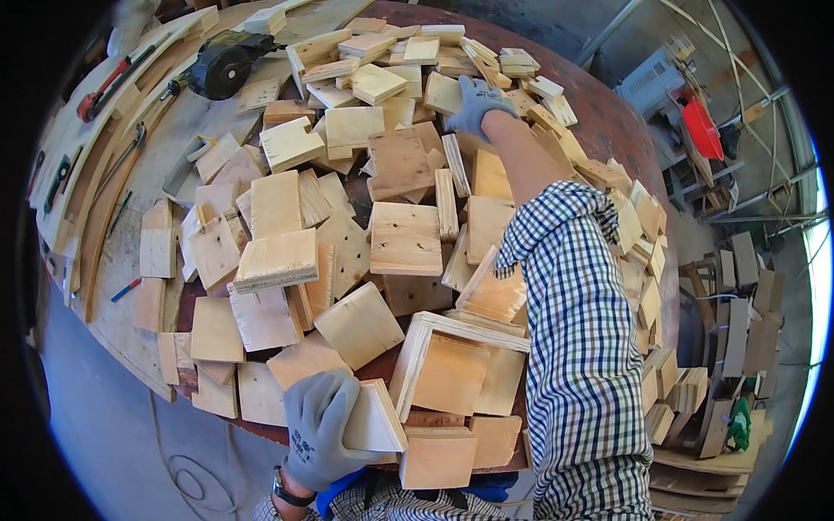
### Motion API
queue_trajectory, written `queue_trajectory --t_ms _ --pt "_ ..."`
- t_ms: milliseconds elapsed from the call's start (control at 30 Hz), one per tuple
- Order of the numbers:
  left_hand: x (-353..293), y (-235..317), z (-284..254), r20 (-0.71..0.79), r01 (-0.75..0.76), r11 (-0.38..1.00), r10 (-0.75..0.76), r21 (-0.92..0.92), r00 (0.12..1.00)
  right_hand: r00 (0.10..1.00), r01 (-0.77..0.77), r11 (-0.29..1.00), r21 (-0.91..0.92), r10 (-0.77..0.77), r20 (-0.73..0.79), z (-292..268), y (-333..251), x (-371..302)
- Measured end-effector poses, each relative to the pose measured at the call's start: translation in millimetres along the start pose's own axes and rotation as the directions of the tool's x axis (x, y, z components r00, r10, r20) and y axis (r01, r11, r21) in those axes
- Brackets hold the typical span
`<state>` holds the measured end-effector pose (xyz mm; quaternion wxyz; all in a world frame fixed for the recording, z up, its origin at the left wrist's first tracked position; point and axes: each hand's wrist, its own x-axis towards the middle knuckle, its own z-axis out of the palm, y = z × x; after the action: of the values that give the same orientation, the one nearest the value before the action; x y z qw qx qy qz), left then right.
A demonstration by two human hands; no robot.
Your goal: The person assembles small wooden boxes by hand, using a pneumatic nail gun to fasten pieces together. They repeatedly pick up wooden parts, align them into box shapes, and drive nails to secure the joints. The person works at a table covered with many wooden pieces and completed boxes.
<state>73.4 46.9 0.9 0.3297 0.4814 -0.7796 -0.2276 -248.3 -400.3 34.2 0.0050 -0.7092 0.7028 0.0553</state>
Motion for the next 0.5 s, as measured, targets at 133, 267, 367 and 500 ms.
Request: queue_trajectory --t_ms 133,267,367,500 --pt "1 0 -2 0.008 0.007 1.000 -0.007 -0.007 1.000 0.993 -0.017 0.994 -0.104 0.005 -0.120 -9 -4 -11" --pt "0 -5 -1 0.031 -0.057 0.998 0.056 0.038 0.998 0.995 0.022 0.999 -0.049 -0.026 -0.093 -29 -7 -27" --pt "0 -3 -1 0.033 -0.046 0.999 0.045 0.024 0.998 0.967 0.175 0.984 -0.024 -0.167 0.191 -34 21 -12" --pt "2 -3 -1 0.029 -0.044 0.999 0.044 0.007 0.999 0.827 0.262 0.960 0.095 -0.274 0.491 -62 22 6"
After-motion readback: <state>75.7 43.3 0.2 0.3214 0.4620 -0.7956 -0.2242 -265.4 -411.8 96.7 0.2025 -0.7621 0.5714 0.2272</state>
